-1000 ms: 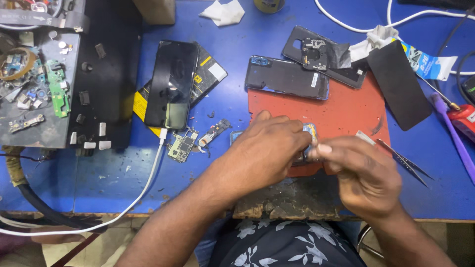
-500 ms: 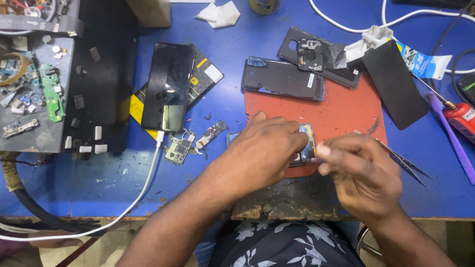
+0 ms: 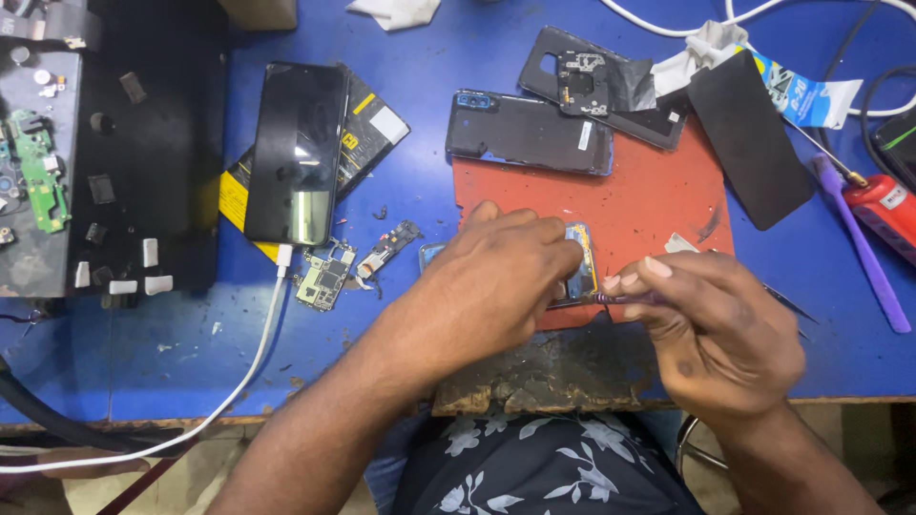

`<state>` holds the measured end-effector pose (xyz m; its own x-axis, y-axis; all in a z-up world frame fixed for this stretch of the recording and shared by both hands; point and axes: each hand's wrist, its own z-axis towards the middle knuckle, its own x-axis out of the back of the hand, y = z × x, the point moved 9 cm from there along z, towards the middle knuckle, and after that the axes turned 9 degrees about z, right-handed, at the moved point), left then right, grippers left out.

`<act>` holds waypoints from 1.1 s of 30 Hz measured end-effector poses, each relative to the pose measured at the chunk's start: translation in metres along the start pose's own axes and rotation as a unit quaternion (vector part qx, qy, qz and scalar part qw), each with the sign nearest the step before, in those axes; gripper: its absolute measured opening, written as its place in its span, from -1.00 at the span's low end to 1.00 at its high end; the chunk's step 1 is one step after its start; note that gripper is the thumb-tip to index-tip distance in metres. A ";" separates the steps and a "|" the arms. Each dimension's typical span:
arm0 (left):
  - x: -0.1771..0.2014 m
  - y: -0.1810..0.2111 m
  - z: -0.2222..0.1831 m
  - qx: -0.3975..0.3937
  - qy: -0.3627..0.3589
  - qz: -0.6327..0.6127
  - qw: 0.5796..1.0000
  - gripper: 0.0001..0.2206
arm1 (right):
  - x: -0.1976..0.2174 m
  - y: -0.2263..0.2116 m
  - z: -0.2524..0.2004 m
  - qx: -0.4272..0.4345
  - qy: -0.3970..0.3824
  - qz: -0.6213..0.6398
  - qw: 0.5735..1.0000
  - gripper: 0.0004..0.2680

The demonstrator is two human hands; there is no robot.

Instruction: The person uses a red screwdriver to remove screws from the back of a disassembled smartphone. They then use a purple toothbrush to clean the interior edges and components of the phone. The person continues to use the screwdriver to remove additional screws from the device.

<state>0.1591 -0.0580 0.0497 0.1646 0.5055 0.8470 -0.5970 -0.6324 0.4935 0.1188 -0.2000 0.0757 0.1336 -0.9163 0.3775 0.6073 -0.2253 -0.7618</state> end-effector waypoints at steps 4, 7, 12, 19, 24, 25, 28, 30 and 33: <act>0.000 0.009 0.002 -0.027 0.008 -0.063 0.998 -0.84 | 0.005 -0.002 0.000 -0.005 0.027 0.005 1.000 -0.70; -0.004 0.012 0.002 -0.032 0.009 -0.025 0.999 -0.85 | 0.013 0.002 -0.002 -0.021 0.059 0.017 0.998 -0.71; 0.000 0.025 -0.003 -0.080 0.074 0.018 0.994 -0.82 | 0.023 0.013 -0.010 -0.050 0.090 0.011 0.995 -0.72; -0.010 0.033 -0.001 -0.105 0.071 0.120 0.985 -0.86 | 0.015 0.014 -0.014 -0.015 0.029 -0.035 0.999 -0.71; -0.015 0.033 0.000 -0.108 0.061 0.147 0.981 -0.85 | 0.015 0.014 -0.014 -0.002 0.016 -0.054 0.998 -0.71; -0.015 0.032 -0.001 -0.111 0.061 0.149 0.981 -0.85 | 0.015 0.014 -0.014 -0.003 0.017 -0.051 0.999 -0.70; -0.016 0.033 -0.001 -0.115 0.065 0.155 0.979 -0.85 | 0.014 0.014 -0.013 0.004 0.021 -0.070 0.997 -0.69; -0.017 0.034 -0.001 -0.114 0.073 0.158 0.978 -0.86 | 0.012 0.011 -0.011 0.019 0.026 -0.119 0.992 -0.69; -0.017 0.034 -0.003 -0.112 0.078 0.160 0.978 -0.86 | 0.002 0.001 -0.008 0.078 -0.014 -0.105 0.991 -0.69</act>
<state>0.1332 -0.0865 0.0511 -0.1700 0.3965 0.9022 -0.7584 -0.6372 0.1371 0.1130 -0.2047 0.0712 0.0119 -0.8447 0.5351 0.7369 -0.3543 -0.5757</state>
